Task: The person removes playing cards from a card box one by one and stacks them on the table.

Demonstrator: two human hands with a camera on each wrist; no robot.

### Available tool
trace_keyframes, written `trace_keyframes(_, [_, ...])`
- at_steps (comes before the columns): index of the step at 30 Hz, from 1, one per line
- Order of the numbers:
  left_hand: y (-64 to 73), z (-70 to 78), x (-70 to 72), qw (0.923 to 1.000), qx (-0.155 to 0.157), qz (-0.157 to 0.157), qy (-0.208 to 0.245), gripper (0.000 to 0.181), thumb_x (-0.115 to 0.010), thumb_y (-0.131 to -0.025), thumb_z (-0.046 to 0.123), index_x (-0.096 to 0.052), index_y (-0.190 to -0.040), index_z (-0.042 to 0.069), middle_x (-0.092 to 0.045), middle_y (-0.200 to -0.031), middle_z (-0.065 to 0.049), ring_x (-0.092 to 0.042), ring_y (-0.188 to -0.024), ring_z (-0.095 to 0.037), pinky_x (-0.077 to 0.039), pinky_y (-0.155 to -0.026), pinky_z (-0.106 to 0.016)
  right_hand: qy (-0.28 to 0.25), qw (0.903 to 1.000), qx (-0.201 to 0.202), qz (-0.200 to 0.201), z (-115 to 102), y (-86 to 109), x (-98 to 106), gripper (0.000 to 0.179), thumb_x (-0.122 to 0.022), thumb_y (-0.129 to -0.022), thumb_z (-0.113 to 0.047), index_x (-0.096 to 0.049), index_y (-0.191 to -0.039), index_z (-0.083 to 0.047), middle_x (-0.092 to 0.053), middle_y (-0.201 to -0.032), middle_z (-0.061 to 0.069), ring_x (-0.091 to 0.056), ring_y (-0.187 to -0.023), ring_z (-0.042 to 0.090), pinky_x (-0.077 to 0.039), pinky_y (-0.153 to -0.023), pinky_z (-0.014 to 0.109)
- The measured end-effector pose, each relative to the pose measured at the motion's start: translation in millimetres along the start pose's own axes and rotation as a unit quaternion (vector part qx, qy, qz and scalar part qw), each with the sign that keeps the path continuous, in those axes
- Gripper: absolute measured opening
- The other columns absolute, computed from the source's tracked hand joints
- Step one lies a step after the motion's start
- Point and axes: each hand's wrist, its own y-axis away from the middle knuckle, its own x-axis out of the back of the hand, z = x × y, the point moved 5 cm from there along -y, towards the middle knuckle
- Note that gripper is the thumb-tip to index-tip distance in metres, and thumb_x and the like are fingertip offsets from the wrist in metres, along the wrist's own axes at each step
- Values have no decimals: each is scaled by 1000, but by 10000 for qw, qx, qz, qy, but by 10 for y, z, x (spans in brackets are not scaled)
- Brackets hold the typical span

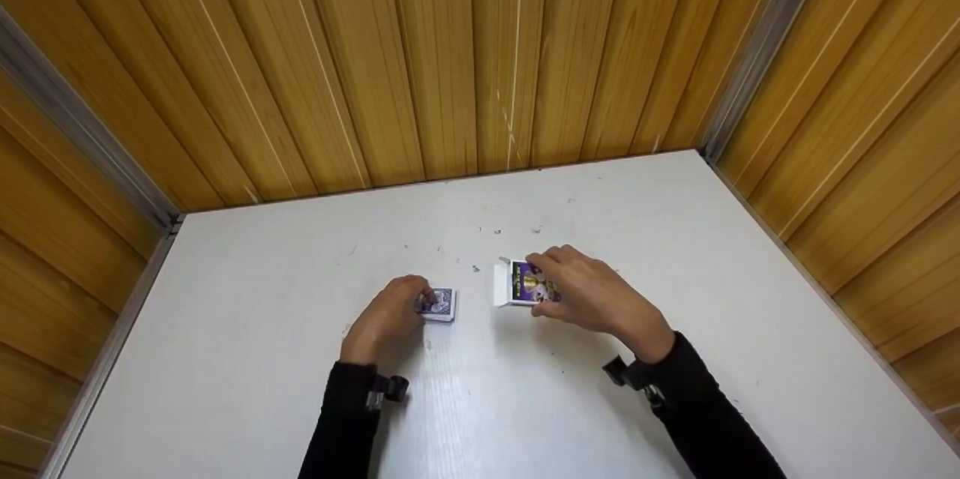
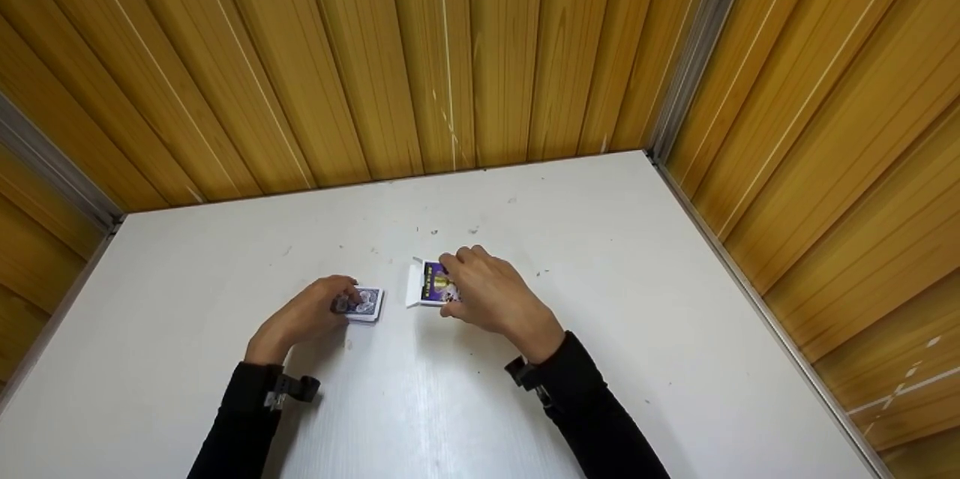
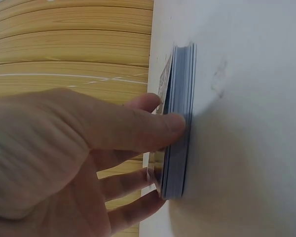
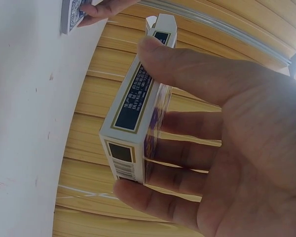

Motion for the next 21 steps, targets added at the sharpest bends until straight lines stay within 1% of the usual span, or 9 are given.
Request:
trace_keyframes(3, [12,-10,-12,10000,41,15,-78,43,-56,-76,-23,-71,-103,7,-64,-127,-12,-55,-128,-29,-45,-107,-43,21,10000,-6,16,-1,2,1,70,-86,-86,-33,-57,-141,-2,-65,-124,15,-61,-106,25,-55,-85,42])
trace_keyframes(6, [14,-23,-19,9999,74,34,-146,44,-54,-76,-22,-71,-104,7,-61,-133,-14,-51,-134,-32,-42,-111,-44,5,10000,-22,16,-2,5,2,70,-86,-86,-33,-56,-141,-1,-64,-124,15,-60,-106,25,-55,-85,42])
trace_keyframes(9, [15,-33,-18,9998,63,61,-157,44,-54,-74,-22,-70,-102,8,-62,-131,-13,-52,-132,-32,-43,-110,-44,-30,10000,-28,17,-2,1,5,70,-86,-85,-33,-56,-141,-2,-64,-125,16,-61,-107,26,-55,-86,43])
trace_keyframes(12, [11,-26,-8,9998,-92,92,-150,43,-54,-74,-22,-70,-99,8,-64,-124,-11,-53,-128,-31,-44,-107,-44,-44,10000,4,42,-2,4,12,70,-86,-86,-32,-56,-141,-1,-64,-125,16,-61,-109,27,-55,-87,44])
trace_keyframes(14, [13,-23,0,9997,-170,62,-134,39,-57,-75,-20,-70,-97,8,-62,-124,-11,-52,-128,-31,-44,-106,-44,-40,10000,46,65,-3,8,17,70,-86,-86,-32,-56,-141,-1,-64,-125,17,-61,-111,29,-55,-87,45])
trace_keyframes(16, [22,-16,19,9997,-210,36,-85,31,-64,-77,-15,-70,-97,8,-60,-131,-15,-49,-131,-34,-43,-107,-45,-21,9999,73,71,-4,9,20,70,-86,-86,-32,-56,-141,0,-64,-125,16,-61,-113,29,-55,-88,46])
trace_keyframes(17, [32,-14,32,9999,-162,18,-17,26,-67,-79,-11,-70,-97,8,-57,-136,-17,-47,-134,-35,-43,-106,-45,-18,9999,79,68,-4,8,22,70,-86,-86,-32,-56,-141,0,-64,-125,16,-61,-113,30,-55,-88,46])
trace_keyframes(19, [64,-9,69,9999,40,-19,148,18,-74,-84,0,-70,-99,9,-48,-147,-20,-43,-138,-38,-43,-107,-46,-13,10000,74,55,-2,6,22,71,-86,-86,-33,-56,-141,0,-64,-125,16,-61,-113,29,-55,-89,46])
trace_keyframes(21, [97,19,120,9993,235,11,284,16,-77,-88,9,-69,-101,8,-42,-153,-23,-41,-141,-39,-43,-108,-48,6,10000,69,37,0,2,21,71,-85,-86,-33,-56,-141,0,-65,-125,16,-61,-113,29,-55,-88,45])
